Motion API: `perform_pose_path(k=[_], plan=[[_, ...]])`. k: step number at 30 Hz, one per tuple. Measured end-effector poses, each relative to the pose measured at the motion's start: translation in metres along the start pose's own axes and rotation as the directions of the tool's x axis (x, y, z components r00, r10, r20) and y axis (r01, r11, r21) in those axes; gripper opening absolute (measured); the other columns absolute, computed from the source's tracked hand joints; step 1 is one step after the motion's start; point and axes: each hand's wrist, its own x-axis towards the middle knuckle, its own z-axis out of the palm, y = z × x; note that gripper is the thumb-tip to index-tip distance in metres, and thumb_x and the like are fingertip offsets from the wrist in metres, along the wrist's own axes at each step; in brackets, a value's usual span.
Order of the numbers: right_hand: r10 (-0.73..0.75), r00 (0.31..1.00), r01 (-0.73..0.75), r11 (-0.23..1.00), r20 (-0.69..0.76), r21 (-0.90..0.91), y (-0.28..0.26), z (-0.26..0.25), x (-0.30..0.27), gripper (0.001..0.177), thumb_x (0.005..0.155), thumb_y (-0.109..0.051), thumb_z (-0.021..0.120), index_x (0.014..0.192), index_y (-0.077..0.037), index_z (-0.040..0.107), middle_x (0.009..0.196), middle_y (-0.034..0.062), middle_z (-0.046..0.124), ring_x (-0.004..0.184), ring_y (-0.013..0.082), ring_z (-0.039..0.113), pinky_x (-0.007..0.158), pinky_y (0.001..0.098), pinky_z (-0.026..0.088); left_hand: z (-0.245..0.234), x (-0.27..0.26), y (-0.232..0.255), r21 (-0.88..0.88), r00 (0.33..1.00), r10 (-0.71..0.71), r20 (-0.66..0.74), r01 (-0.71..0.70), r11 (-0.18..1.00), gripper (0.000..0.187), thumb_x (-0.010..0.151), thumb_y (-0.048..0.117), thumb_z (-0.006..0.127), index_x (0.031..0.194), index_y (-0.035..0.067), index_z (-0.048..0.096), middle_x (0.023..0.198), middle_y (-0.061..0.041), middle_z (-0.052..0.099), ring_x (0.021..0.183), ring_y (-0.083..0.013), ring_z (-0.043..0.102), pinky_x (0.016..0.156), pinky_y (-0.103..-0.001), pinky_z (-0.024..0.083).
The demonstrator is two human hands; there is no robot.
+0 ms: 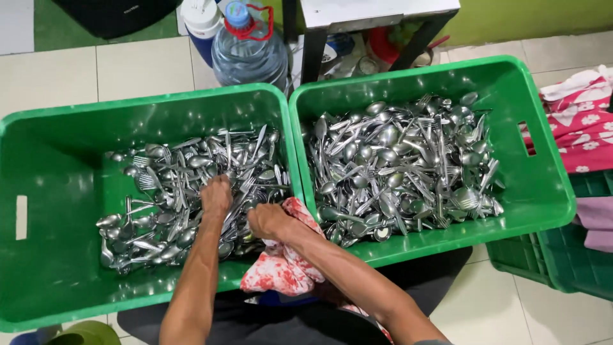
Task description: Wiping and polishing metal spoons and forks with a cloth.
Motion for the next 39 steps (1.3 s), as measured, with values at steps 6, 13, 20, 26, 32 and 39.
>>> perform_pose_path(k=[6,13,20,26,32,39], plan=[[-0.034,0.992,0.029,0.999,-0.119,-0.042,-0.005,0.001,-0.001,0.028,0.083,-0.029,0.059,0.062,-0.011,0.057,0.057,0.0147,0.064,0.058,0.0358,0.07,0.049,0.0471,0.057,-0.077,-0.009,-0.005,0.248,0.994,-0.08,0.076,0.059,0.967,0.033,0.091,0.02,0.044,0.079,0.018,0.075,0.075,-0.007,0.074,0.073,-0.0262,0.074,0.067,-0.043,0.051],[0.234,0.95,-0.24,0.971,0.204,0.002,-0.04,-0.071,0.002,0.028,0.087,-0.026,0.059,0.1,-0.005,0.073,0.094,0.0213,0.076,0.091,0.0389,0.076,0.075,0.0529,0.063,-0.249,-0.084,0.024,-0.334,0.821,-0.538,0.194,0.571,0.75,0.041,0.101,0.039,0.053,0.093,0.008,0.079,0.085,-0.025,0.075,0.092,-0.0483,0.072,0.079,-0.057,0.055],[-0.148,0.699,0.24,0.97,-0.7,0.034,-0.064,-0.115,0.018,0.032,0.097,-0.006,0.052,0.125,0.007,0.06,0.106,0.0238,0.058,0.094,0.0482,0.063,0.081,0.0471,0.056,-0.281,-0.121,0.072,-0.667,0.827,-0.553,-0.105,0.354,0.656,0.029,0.106,0.019,0.054,0.086,0.003,0.067,0.073,-0.025,0.068,0.075,-0.0478,0.068,0.069,-0.054,0.05],[-0.238,0.806,0.272,0.962,-0.542,-0.019,-0.087,-0.124,-0.001,0.033,0.098,-0.005,0.05,0.129,0.0,0.061,0.114,0.0173,0.046,0.096,0.042,0.063,0.068,0.0484,0.062,-0.297,-0.132,0.093,-0.759,0.82,-0.52,-0.239,0.176,0.626,0.027,0.107,0.016,0.052,0.088,0.002,0.064,0.081,-0.022,0.071,0.084,-0.0485,0.067,0.073,-0.055,0.051],[0.028,0.856,0.034,0.993,-0.516,0.109,-0.057,-0.115,0.011,0.03,0.096,-0.004,0.055,0.125,0.0,0.063,0.112,0.0196,0.047,0.095,0.0467,0.065,0.069,0.05,0.061,-0.278,-0.142,0.064,-0.727,0.855,-0.45,-0.259,0.134,0.674,0.028,0.111,0.017,0.051,0.09,0.005,0.066,0.081,-0.017,0.071,0.08,-0.0398,0.069,0.074,-0.047,0.053],[0.262,0.76,-0.118,0.956,-0.595,0.27,-0.028,-0.088,0.022,0.019,0.104,-0.025,0.048,0.106,-0.01,0.06,0.082,0.0154,0.066,0.084,0.041,0.07,0.078,0.0526,0.05,-0.287,-0.138,0.008,-0.419,0.876,-0.308,-0.371,0.138,0.897,0.023,0.108,0.026,0.07,0.09,0.011,0.07,0.084,-0.005,0.068,0.077,-0.0233,0.068,0.072,-0.035,0.053]])
